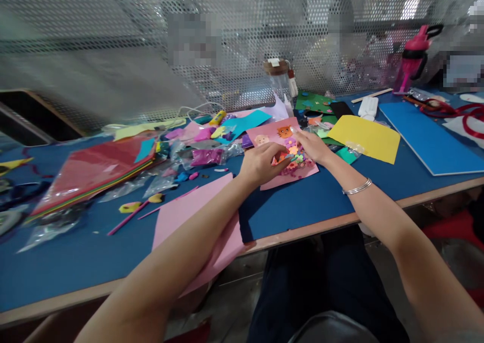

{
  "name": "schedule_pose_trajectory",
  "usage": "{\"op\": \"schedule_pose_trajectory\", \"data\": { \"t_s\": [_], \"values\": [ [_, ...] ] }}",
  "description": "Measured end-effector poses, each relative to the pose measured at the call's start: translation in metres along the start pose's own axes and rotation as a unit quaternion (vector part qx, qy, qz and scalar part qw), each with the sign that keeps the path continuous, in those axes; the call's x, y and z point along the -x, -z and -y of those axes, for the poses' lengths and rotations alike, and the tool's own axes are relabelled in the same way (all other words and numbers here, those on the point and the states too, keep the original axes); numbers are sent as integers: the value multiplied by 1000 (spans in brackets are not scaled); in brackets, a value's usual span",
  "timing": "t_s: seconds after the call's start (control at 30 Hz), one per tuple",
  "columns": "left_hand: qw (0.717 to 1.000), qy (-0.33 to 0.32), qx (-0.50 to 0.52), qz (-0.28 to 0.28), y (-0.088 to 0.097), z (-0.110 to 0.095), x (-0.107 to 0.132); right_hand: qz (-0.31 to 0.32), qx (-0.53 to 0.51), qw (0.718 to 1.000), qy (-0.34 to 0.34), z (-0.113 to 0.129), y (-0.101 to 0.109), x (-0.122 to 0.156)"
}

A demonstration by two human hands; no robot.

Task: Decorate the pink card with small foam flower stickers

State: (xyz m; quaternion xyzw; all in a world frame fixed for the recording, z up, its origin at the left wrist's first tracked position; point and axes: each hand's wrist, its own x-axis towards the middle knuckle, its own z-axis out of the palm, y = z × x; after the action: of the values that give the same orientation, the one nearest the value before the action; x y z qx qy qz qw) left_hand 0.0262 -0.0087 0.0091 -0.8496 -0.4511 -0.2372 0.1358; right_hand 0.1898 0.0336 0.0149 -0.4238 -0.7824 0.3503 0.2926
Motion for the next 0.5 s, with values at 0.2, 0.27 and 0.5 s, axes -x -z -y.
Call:
{"op": "schedule_pose_trajectory", "data": {
  "t_s": [0.2, 0.27, 0.5],
  "values": [
    [999, -31, -28, -19, -4, -2, 0, 75, -158, 984, -40, 7, -12, 5],
    [999, -37, -35, -14, -6, -1, -1, 98, -155, 982, -46, 8, -13, 7],
    [998, -4, -53, -32, -5, -1, -1, 102, -150, 981, -63, 14, -8, 9]
  ]
}}
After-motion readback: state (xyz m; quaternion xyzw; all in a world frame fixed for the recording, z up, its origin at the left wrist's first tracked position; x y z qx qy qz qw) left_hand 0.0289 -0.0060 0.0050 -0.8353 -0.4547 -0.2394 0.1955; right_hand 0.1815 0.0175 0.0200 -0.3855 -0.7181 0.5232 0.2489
